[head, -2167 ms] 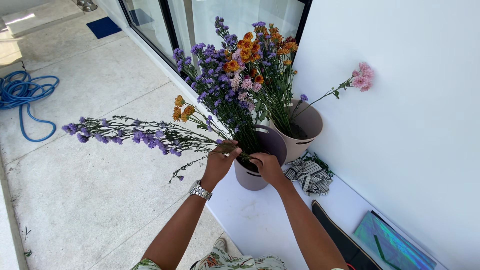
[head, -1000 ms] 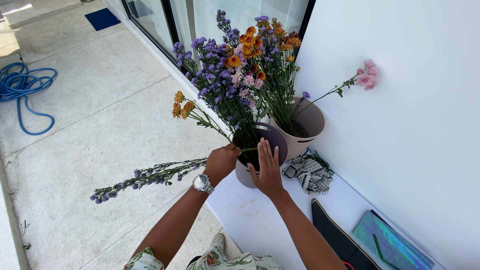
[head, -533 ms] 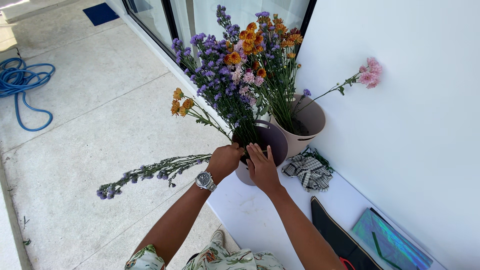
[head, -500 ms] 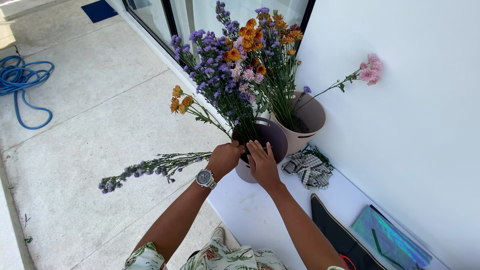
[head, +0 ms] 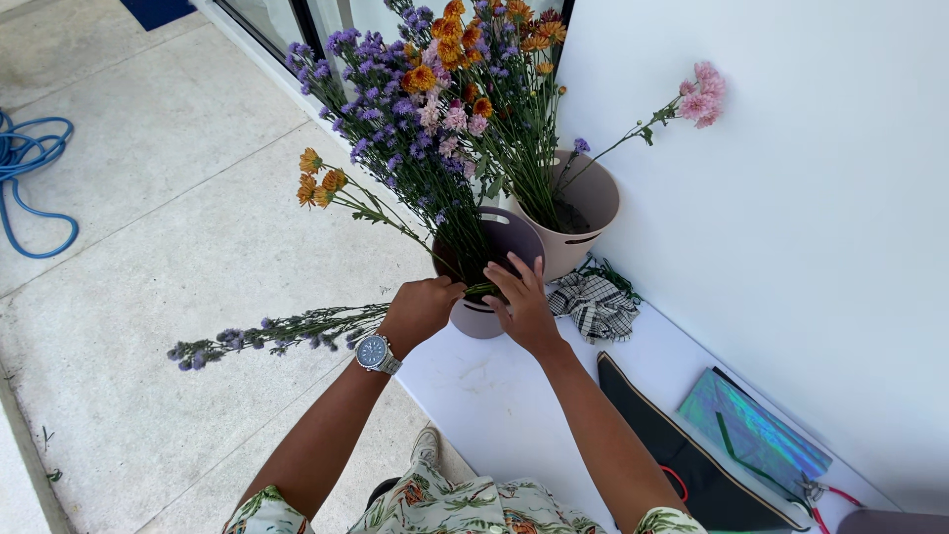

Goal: The person selects flowers from containers, uses shears to trim the stems, and places them into a floral arrangement.

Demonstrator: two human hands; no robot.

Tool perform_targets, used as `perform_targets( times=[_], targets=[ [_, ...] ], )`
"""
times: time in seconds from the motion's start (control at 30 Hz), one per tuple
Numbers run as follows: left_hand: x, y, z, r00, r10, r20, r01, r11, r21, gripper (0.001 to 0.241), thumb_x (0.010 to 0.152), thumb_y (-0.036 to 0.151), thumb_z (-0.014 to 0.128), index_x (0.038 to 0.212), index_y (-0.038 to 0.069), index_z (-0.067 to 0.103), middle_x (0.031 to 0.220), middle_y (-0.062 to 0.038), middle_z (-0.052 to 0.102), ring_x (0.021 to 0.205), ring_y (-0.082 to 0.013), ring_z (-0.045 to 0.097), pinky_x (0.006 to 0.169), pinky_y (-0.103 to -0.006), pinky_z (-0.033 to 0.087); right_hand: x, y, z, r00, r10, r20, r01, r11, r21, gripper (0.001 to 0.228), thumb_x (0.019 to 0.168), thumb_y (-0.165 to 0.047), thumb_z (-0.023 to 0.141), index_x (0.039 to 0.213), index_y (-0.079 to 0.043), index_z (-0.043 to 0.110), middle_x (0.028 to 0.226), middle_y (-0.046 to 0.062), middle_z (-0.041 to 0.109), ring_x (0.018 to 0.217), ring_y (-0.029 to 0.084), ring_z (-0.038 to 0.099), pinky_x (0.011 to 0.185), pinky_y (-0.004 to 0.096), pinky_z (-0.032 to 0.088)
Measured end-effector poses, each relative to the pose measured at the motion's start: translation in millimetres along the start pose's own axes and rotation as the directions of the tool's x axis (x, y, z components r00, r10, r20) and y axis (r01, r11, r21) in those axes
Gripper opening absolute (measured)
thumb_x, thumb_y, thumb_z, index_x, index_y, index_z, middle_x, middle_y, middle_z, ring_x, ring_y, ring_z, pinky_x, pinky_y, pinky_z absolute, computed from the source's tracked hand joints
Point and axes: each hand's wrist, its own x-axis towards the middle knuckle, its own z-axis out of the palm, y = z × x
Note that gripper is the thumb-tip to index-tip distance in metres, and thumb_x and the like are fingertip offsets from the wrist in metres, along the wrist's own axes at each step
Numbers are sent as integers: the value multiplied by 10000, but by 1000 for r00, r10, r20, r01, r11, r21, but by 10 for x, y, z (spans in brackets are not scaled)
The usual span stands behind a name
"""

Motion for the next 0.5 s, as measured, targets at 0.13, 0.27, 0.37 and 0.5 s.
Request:
perform_targets(
  times=[0.13,0.27,0.37,0.5],
  targets=[
    [-178,183,107,999,-48,-12,47,996,-77,218,1122,191,652,1260,165,819,947,-29,802,824,-215,818,715,-338,669,-736,431,26,935,5,-354,-67,984,-162,398,1180,-358,517,1516,-161,598,1691,108,517,1571,367,434,1345,669,188],
    [-460,319,353,994,-105,-1,103,977,-188,252,1137,197,627,1312,183,808,947,-59,810,838,-239,824,722,-346,670,-1435,1200,173,834,415,-364,-495,853,-163,367,1044,11,529,1337,-208,552,1421,50,560,1331,367,555,1201,666,418],
    [-563,383,416,994,-109,-13,103,970,-219,256,1130,184,659,1334,195,813,939,-42,821,844,-200,827,728,-298,672,-1544,1704,161,720,694,8,-627,654,-424,496,1030,-177,684,1499,-101,539,1697,201,421,1523,469,486,1145,644,552],
    [-550,270,399,995,-95,30,99,959,-264,249,1138,177,643,1325,176,808,965,-80,819,863,-244,824,745,-333,677,-1186,1774,-44,589,805,67,-693,547,-470,797,1031,-288,752,1684,-92,340,1798,279,145,1530,540,449,1063,679,645]
  ],
)
